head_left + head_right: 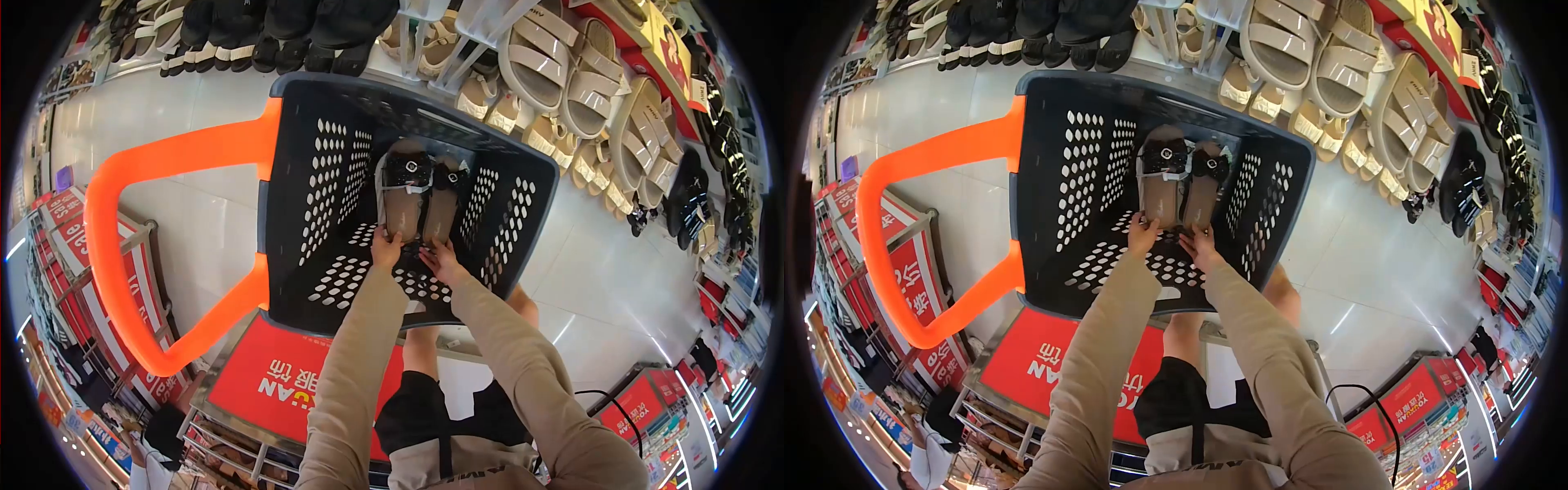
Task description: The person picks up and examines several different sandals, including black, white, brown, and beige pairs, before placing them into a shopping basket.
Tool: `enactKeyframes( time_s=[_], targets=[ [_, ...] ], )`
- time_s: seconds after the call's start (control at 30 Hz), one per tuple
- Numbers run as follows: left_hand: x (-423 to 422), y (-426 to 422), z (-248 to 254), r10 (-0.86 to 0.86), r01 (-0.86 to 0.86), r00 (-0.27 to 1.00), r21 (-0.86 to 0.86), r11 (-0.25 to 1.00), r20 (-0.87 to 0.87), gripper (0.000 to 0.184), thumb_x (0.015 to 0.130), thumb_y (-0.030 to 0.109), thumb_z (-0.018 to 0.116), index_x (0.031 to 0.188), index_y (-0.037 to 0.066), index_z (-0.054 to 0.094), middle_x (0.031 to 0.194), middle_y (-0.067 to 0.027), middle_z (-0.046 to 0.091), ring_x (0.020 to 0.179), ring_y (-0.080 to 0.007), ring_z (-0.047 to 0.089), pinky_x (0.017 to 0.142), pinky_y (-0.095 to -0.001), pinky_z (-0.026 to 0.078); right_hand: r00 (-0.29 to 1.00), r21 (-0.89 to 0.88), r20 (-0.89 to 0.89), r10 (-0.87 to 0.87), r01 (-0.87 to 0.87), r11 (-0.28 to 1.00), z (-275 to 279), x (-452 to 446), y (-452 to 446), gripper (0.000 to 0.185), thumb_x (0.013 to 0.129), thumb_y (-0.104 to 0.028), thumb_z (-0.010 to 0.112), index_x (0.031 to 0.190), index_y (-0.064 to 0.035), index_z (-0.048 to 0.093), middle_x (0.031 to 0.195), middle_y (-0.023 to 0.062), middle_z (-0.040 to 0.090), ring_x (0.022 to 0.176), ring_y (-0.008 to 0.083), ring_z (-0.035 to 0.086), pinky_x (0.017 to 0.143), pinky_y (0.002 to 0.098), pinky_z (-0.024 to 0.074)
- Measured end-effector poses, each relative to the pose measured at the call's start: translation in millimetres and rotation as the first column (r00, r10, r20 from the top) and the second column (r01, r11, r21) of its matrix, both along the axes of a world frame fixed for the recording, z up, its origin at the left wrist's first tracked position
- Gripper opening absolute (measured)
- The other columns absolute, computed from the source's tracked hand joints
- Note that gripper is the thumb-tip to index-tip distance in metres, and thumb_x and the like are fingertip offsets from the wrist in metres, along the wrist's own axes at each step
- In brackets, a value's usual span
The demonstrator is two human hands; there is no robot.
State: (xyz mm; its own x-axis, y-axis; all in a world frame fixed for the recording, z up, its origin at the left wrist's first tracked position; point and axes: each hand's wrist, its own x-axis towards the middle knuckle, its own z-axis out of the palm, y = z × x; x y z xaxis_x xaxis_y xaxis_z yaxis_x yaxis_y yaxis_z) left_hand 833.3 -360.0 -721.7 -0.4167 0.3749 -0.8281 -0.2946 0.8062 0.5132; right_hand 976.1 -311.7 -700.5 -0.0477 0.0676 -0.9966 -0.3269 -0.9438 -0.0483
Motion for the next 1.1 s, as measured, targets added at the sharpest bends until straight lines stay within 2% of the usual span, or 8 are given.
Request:
enactKeyframes(
  time_s=[0.1, 0.23, 0.4, 0.47, 0.57, 0.63, 0.87, 1.1],
  targets=[
    [4.1, -24.7, -48.7, -0.230, 0.236, 0.949, 0.001, 0.972, -0.216, 0.054, 0.077, 0.013, 0.062, 0.121, -0.002, 0.035, 0.093, -0.0164, 0.061, 0.081, -0.0201, 0.061, 0.072, -0.0279, 0.046, 0.980, 0.023, 0.102, 0.172, -0.175, 0.984, -14.8, -1.6, 6.4, 0.059, 0.085, -0.019, 0.053, 0.133, -0.0245, 0.020, 0.116, 0.0102, 0.045, 0.090, 0.0217, 0.055, 0.076, 0.0331, 0.0502],
    [9.6, 18.4, 30.1, -0.197, 0.148, 0.959, -0.234, 0.961, -0.203, 0.054, 0.072, 0.022, 0.064, 0.114, -0.004, 0.043, 0.105, -0.0205, 0.056, 0.100, -0.0276, 0.054, 0.086, -0.0338, 0.040, 0.916, 0.150, 0.176, 0.360, -0.386, 0.910, -17.4, 10.6, -0.3, 0.070, 0.083, -0.021, 0.056, 0.138, -0.0228, 0.012, 0.119, 0.0109, 0.045, 0.088, 0.0213, 0.056, 0.072, 0.0324, 0.0486],
    [8.9, 17.9, 39.6, -0.281, 0.184, 0.891, -0.283, 0.941, -0.356, 0.061, 0.070, 0.024, 0.066, 0.118, -0.004, 0.040, 0.106, -0.0217, 0.055, 0.101, -0.0318, 0.052, 0.089, -0.0365, 0.039, 0.861, 0.226, 0.237, 0.449, -0.498, 0.837, -10.4, 16.0, 4.6, 0.076, 0.082, -0.023, 0.057, 0.140, -0.0219, 0.008, 0.124, 0.0111, 0.043, 0.090, 0.0214, 0.054, 0.075, 0.0345, 0.0475],
    [5.7, 14.7, 36.9, -0.234, 0.135, 0.898, -0.272, 0.953, -0.374, 0.063, 0.071, 0.025, 0.067, 0.119, -0.004, 0.039, 0.106, -0.0216, 0.054, 0.102, -0.0329, 0.050, 0.089, -0.0373, 0.038, 0.811, 0.287, 0.314, 0.493, -0.576, 0.765, -22.6, 19.8, 0.6, 0.070, 0.081, -0.021, 0.058, 0.138, -0.0128, 0.019, 0.130, 0.0147, 0.040, 0.110, 0.0251, 0.047, 0.091, 0.0309, 0.0388],
    [3.8, 14.7, 43.6, -0.281, 0.186, 0.864, -0.255, 0.949, -0.418, 0.063, 0.072, 0.027, 0.067, 0.119, -0.005, 0.039, 0.109, -0.0224, 0.051, 0.104, -0.0336, 0.048, 0.090, -0.0381, 0.038, 0.681, 0.257, 0.456, 0.573, -0.717, 0.648, 1.1, 14.6, 13.4, 0.068, 0.080, -0.023, 0.059, 0.136, -0.0097, 0.024, 0.131, 0.0163, 0.038, 0.121, 0.0255, 0.038, 0.099, 0.0294, 0.0302],
    [1.1, 18.8, 51.5, -0.290, 0.218, 0.904, -0.244, 0.945, -0.315, 0.064, 0.075, 0.027, 0.061, 0.125, 0.000, 0.031, 0.122, -0.0273, 0.038, 0.116, -0.0392, 0.037, 0.097, -0.0413, 0.032, 0.656, 0.245, 0.469, 0.591, -0.740, 0.626, 9.7, 12.6, 16.4, 0.068, 0.079, -0.024, 0.059, 0.136, -0.0098, 0.025, 0.132, 0.0164, 0.037, 0.121, 0.0261, 0.038, 0.098, 0.0301, 0.0307],
    [13.9, 24.1, 59.8, -0.271, 0.209, 0.913, -0.222, 0.952, -0.305, 0.061, 0.075, 0.026, 0.061, 0.123, 0.000, 0.034, 0.120, -0.0241, 0.040, 0.112, -0.0372, 0.041, 0.095, -0.0401, 0.034, 0.623, 0.375, 0.548, 0.559, -0.780, 0.501, -10.6, 21.5, 10.3, 0.067, 0.080, -0.026, 0.059, 0.135, -0.0095, 0.025, 0.134, 0.0155, 0.032, 0.123, 0.0257, 0.033, 0.101, 0.0312, 0.0284],
    [17.4, 15.1, 64.1, -0.271, 0.207, 0.911, -0.225, 0.952, -0.310, 0.058, 0.075, 0.028, 0.063, 0.119, 0.000, 0.039, 0.111, -0.0206, 0.048, 0.106, -0.0327, 0.046, 0.090, -0.0374, 0.037, 0.734, 0.386, 0.423, 0.531, -0.676, 0.628, 23.6, 27.3, 35.9, 0.066, 0.081, -0.026, 0.059, 0.136, -0.0114, 0.025, 0.135, 0.0146, 0.031, 0.124, 0.0242, 0.032, 0.101, 0.0306, 0.0273]
  ],
)
